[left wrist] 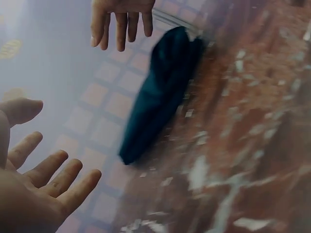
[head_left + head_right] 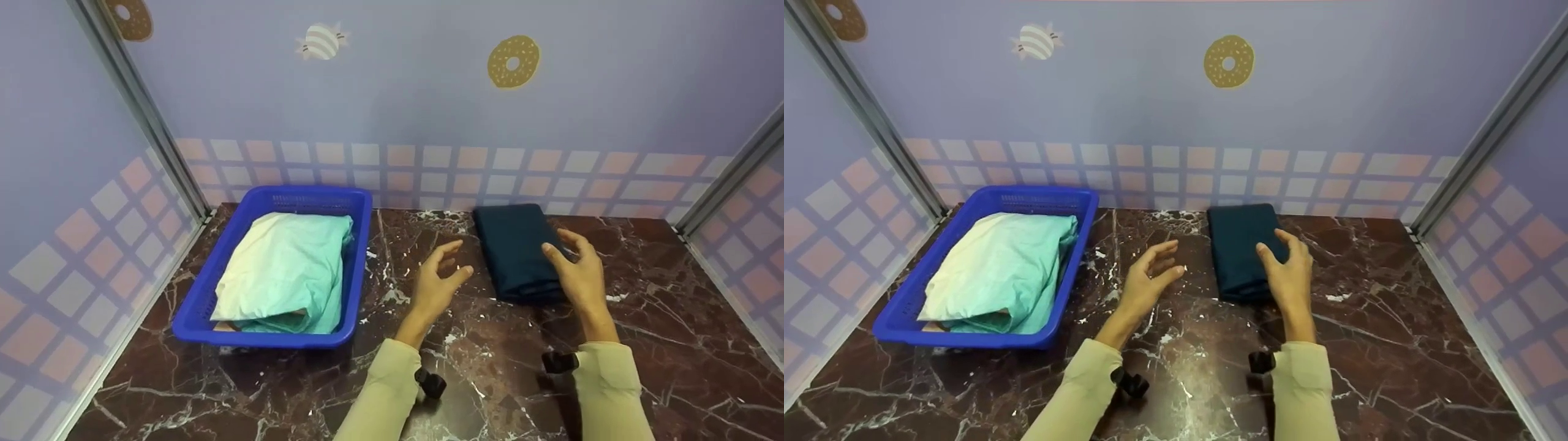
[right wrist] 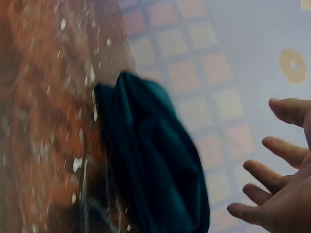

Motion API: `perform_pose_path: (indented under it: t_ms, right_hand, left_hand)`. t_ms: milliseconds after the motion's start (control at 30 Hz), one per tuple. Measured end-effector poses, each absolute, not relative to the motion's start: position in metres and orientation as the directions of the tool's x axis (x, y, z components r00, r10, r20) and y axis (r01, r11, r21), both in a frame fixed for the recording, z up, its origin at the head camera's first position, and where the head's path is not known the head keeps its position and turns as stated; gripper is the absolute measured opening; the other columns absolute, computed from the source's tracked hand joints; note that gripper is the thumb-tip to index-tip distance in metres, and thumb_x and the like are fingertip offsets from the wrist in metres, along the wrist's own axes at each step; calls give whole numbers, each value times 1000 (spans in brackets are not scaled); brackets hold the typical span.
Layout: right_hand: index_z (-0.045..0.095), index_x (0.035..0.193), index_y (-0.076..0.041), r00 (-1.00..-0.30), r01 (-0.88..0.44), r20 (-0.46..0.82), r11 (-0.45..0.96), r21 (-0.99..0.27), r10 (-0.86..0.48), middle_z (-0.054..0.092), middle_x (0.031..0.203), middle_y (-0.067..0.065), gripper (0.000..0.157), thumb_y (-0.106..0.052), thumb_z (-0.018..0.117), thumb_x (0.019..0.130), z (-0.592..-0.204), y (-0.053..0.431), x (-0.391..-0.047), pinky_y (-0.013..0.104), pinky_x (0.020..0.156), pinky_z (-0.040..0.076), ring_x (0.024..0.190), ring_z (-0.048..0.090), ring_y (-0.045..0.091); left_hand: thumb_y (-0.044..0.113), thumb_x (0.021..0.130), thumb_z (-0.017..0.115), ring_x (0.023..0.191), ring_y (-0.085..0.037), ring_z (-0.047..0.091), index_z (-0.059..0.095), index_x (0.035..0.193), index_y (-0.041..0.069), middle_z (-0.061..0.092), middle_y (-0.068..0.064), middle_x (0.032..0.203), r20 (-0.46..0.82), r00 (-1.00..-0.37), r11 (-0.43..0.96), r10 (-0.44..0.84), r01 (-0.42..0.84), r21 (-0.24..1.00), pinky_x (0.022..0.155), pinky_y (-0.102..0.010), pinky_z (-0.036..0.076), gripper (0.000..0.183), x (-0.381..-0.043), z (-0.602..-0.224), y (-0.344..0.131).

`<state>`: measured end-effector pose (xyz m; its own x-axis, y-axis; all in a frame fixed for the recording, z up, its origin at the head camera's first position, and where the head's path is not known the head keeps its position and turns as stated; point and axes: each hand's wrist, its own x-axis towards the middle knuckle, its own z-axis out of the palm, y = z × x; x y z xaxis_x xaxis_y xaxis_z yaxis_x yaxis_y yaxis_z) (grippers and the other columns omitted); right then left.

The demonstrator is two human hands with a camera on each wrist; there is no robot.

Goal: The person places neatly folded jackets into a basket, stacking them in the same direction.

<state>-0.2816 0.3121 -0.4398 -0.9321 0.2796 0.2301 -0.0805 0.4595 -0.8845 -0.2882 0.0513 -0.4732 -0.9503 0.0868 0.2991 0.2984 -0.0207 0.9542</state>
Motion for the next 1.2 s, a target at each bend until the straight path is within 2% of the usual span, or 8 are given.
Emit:
perform_pose_path:
  t_ms: [200,433,567,733,800,967,1100,1200]
  right_hand:
    - [41,162,-2,-946,44,104,441,-896,306,39,164,26,63,-22,64,107,-454,327,-286,57,120,34,151,36,43]
    - [21,168,-1,-968,122,8,496,-860,252,22,168,33,78,-16,64,106,-474,340,-293,62,123,22,154,22,51]
    - [15,170,-4,-964,159,-29,482,-862,266,19,170,32,82,-15,64,105,-480,342,-294,63,123,21,154,20,51]
    - [14,171,-9,-970,178,-79,448,-876,231,23,168,34,87,-13,67,103,-480,342,-293,59,111,42,148,34,52]
    - [15,171,-10,-973,186,-104,429,-884,207,26,166,34,88,-12,69,102,-481,341,-293,55,104,48,144,41,52]
    - [18,171,-10,-981,180,-124,447,-876,152,28,167,33,89,-14,72,100,-479,340,-293,49,101,48,141,44,48]
    - [20,171,-13,-982,180,-136,462,-868,128,35,161,32,85,-23,70,103,-478,339,-293,37,84,52,112,60,34]
    - [19,171,-13,-980,197,-163,436,-878,114,33,161,34,84,-31,67,105,-479,339,-292,37,83,56,107,62,30]
  left_hand:
    - [5,90,77,130,-47,57,65,139,0,64,-18,140,296,-945,-61,143,290,955,113,-56,44,51,-290,-489,68]
    - [7,92,77,134,-48,55,63,144,2,62,-16,146,233,-950,-76,207,222,972,112,-49,47,54,-292,-491,80]
    - [11,94,76,137,-48,52,60,148,4,56,-19,151,174,-946,-97,273,153,983,109,-44,50,57,-292,-490,85]
    - [17,95,74,146,-45,43,55,155,8,43,-23,160,76,-943,-55,324,61,997,112,-43,46,63,-294,-494,87]
    - [18,97,73,144,-40,46,53,157,10,40,-25,162,46,-945,-52,325,30,998,111,-42,47,64,-296,-496,86]
    - [17,100,72,128,-30,59,50,160,12,36,-26,165,-21,-952,-105,306,-56,993,96,-42,56,64,-300,-500,82]
    - [12,101,69,131,-34,61,47,161,10,33,-26,167,-55,-951,-171,303,-112,979,91,-44,60,64,-302,-503,81]
    - [10,101,69,125,-34,65,49,160,12,37,-25,165,-67,-954,-185,292,-125,975,85,-44,62,63,-301,-504,81]
